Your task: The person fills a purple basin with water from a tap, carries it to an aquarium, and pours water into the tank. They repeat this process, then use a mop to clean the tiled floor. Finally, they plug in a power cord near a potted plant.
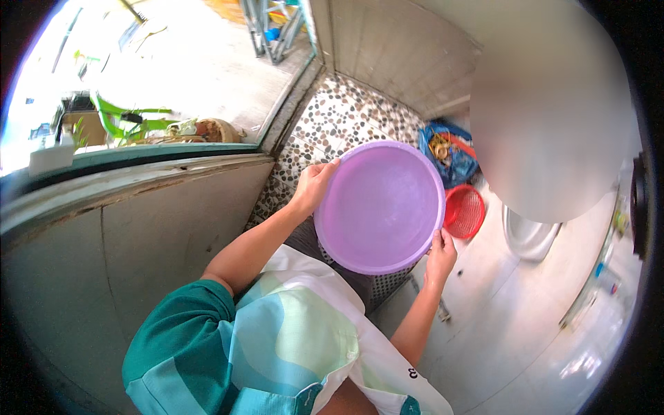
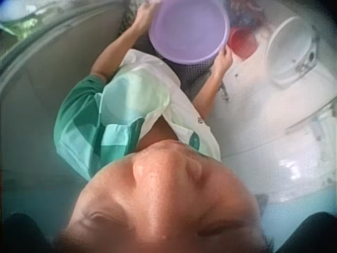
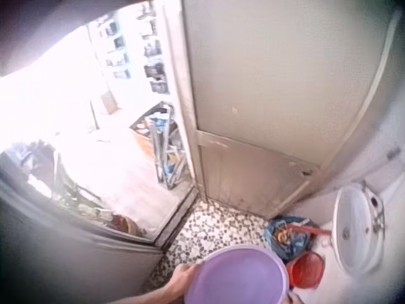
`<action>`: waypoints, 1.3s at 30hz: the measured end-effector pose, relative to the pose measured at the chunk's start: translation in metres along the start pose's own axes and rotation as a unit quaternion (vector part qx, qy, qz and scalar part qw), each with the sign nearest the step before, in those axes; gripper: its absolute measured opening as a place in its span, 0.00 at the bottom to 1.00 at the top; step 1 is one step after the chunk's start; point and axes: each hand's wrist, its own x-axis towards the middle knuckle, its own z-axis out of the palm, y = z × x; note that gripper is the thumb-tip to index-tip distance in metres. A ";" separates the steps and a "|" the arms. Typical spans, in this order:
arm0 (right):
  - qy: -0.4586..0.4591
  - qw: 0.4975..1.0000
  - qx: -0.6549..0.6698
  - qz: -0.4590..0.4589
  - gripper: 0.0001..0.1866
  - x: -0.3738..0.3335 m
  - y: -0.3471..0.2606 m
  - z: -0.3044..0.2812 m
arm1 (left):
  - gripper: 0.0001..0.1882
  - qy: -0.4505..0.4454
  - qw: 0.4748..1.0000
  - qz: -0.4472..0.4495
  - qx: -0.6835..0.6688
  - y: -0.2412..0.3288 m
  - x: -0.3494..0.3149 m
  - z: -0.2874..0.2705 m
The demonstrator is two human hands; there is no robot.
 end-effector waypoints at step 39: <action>-0.436 0.803 -0.086 -0.396 0.15 0.065 -0.594 0.449 | 0.24 0.407 0.784 0.143 -0.448 0.215 0.089 -0.314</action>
